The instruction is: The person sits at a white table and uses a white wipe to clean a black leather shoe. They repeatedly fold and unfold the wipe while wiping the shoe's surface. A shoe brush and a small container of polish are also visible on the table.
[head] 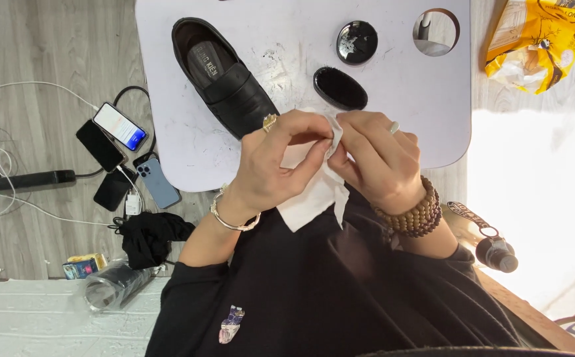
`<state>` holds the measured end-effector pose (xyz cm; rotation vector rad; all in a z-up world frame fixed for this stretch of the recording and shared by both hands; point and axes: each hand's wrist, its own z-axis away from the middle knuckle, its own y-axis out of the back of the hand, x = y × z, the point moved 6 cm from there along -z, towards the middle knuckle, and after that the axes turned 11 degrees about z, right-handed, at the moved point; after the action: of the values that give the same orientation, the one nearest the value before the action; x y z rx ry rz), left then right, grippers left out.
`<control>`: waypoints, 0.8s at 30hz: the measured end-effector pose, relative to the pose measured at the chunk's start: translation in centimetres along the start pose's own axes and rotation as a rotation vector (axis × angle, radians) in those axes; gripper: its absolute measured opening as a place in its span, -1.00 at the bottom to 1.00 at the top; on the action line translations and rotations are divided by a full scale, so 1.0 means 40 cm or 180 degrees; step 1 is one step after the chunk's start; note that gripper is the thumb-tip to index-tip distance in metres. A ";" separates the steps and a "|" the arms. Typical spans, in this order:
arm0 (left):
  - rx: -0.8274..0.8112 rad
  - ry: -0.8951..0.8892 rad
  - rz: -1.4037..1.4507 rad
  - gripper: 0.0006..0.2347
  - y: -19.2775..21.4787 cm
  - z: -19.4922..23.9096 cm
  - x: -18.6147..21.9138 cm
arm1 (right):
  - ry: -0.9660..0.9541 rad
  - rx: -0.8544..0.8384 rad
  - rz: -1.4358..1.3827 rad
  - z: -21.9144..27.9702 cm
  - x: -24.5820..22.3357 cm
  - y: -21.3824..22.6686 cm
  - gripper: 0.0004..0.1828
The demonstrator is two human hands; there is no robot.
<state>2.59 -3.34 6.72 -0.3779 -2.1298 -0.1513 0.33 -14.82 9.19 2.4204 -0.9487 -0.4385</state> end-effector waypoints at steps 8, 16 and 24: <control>-0.0294 -0.0155 -0.0682 -0.86 -0.017 -0.016 0.033 | 0.0399 -0.0167 0.0253 -0.001 0.004 -0.014 -0.90; -0.0350 0.0001 -0.0770 -0.86 -0.021 -0.016 0.024 | 0.0758 -0.0014 0.0412 0.028 0.019 -0.039 -0.84; -0.0372 -0.0014 -0.0829 -0.85 -0.019 -0.015 0.011 | 0.0804 0.0221 0.0086 0.034 0.031 -0.052 -0.84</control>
<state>2.60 -4.13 7.46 -0.1664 -2.1738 -0.4264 1.70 -14.80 6.76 2.4487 -0.8966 -0.0874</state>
